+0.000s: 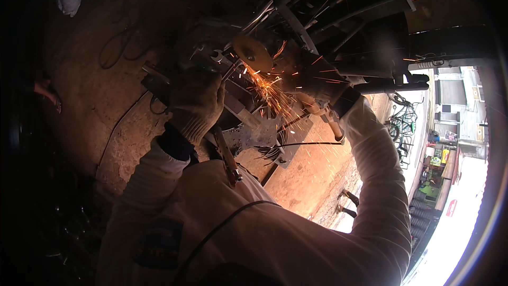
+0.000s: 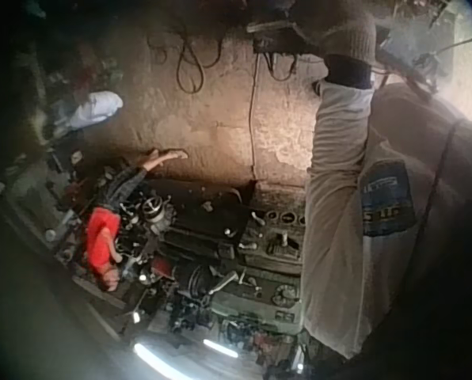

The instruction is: The person uses a handheld grinder to smooth a metal frame, then uses pliers to hold a small rod while welding it to the structure with a torch.

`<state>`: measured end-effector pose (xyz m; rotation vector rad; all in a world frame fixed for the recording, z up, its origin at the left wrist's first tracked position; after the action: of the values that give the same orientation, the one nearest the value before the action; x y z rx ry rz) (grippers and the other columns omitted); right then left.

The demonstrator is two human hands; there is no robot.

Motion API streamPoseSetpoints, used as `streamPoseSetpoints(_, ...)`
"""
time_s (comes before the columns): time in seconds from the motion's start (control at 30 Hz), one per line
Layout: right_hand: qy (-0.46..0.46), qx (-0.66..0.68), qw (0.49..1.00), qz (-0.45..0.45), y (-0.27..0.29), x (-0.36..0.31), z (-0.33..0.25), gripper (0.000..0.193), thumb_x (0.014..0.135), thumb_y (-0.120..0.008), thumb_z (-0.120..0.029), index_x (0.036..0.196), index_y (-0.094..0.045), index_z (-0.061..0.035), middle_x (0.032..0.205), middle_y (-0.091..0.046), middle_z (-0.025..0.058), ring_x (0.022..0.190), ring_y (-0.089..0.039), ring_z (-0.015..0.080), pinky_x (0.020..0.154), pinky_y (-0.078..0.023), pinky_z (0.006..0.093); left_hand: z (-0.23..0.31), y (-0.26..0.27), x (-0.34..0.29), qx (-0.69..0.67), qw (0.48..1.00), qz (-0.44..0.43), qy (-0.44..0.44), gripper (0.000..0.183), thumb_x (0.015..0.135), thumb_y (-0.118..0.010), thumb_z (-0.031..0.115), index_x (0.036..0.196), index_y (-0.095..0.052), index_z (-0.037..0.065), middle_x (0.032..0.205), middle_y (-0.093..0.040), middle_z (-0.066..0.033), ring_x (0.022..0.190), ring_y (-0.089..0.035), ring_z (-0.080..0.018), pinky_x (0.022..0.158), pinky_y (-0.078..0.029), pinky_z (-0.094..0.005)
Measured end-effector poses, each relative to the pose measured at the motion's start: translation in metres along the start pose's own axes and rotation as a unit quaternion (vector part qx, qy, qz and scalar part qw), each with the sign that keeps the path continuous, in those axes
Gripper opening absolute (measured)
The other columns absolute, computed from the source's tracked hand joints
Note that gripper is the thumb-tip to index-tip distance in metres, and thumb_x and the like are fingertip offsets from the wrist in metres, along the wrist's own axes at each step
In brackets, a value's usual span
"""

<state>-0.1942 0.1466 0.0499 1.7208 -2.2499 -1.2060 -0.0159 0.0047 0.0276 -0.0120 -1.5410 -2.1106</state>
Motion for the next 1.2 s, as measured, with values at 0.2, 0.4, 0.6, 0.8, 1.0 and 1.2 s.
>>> streamPoseSetpoints(0.2,0.08,0.089,0.993,-0.02,0.005,0.004,0.006,0.032,0.097,-0.064,-0.019,0.123,-0.06,-0.0017,0.104,-0.07,0.0098,0.094,-0.069,0.0234,0.082,-0.059,0.0318,0.002,0.008,-0.005,-0.005,0.995,0.094,-0.03,0.013,0.085,-0.069,0.024,0.085,-0.063,0.012,0.083,-0.063,-0.007,0.082,-0.063,-0.0265,0.075,-0.05,-0.0445)
streamPoseSetpoints(0.4,0.096,0.013,0.995,0.001,0.002,0.008,0.017,0.063,0.08,-0.082,-0.015,0.135,-0.054,-0.0032,0.11,-0.069,0.0094,0.095,-0.066,0.0129,0.084,-0.055,0.029,0.005,0.014,-0.004,-0.001,0.994,0.101,-0.034,0.013,0.085,-0.069,0.024,0.086,-0.063,0.012,0.083,-0.063,-0.007,0.084,-0.063,-0.0268,0.076,-0.05,-0.0456)
streamPoseSetpoints(0.6,-0.015,0.043,0.999,-0.019,-0.001,-0.002,0.013,0.062,0.078,-0.082,-0.01,0.133,-0.054,-0.0045,0.109,-0.068,0.0061,0.096,-0.064,0.0138,0.083,-0.056,0.0306,0.001,0.006,-0.002,-0.002,0.997,0.071,-0.018,0.012,0.081,-0.068,0.025,0.08,-0.068,0.013,0.079,-0.066,-0.007,0.081,-0.064,-0.0263,0.074,-0.049,-0.0446)
streamPoseSetpoints(0.8,0.022,0.156,0.987,0.012,-0.001,0.002,0.025,0.074,0.077,-0.08,-0.007,0.143,-0.045,-0.0041,0.099,-0.07,0.0043,0.088,-0.065,0.0105,0.08,-0.055,0.0288,0.002,0.001,-0.001,0.001,1.0,0.029,-0.002,0.016,0.083,-0.071,0.024,0.08,-0.063,0.01,0.083,-0.063,-0.0089,0.085,-0.062,-0.0283,0.077,-0.05,-0.0446)
streamPoseSetpoints(1.0,-0.112,0.434,0.894,-0.018,-0.01,0.006,0.053,0.066,0.078,-0.081,-0.005,0.137,-0.051,-0.004,0.112,-0.068,0.0069,0.096,-0.063,0.0103,0.083,-0.054,0.0296,0.003,0.006,0.0,-0.009,1.0,0.028,-0.007,0.016,0.084,-0.071,0.025,0.081,-0.063,0.01,0.081,-0.063,-0.009,0.084,-0.062,-0.0283,0.077,-0.05,-0.0445)
streamPoseSetpoints(1.2,0.013,0.185,0.982,-0.042,0.002,0.007,0.042,0.06,0.079,-0.082,-0.006,0.132,-0.054,-0.0021,0.114,-0.067,0.0039,0.1,-0.063,0.0107,0.085,-0.054,0.0277,0.004,0.008,-0.003,0.012,0.998,0.064,-0.022,0.016,0.085,-0.069,0.025,0.08,-0.063,0.011,0.082,-0.063,-0.0079,0.085,-0.062,-0.0276,0.076,-0.049,-0.0441)
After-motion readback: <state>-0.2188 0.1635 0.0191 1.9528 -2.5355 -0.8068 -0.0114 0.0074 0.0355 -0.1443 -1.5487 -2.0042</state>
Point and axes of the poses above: each hand's wrist, its own x-axis towards the middle knuckle, its own y-axis out of the back of the hand, z = x × y, the point moved 9 cm from there along x, towards the middle knuckle
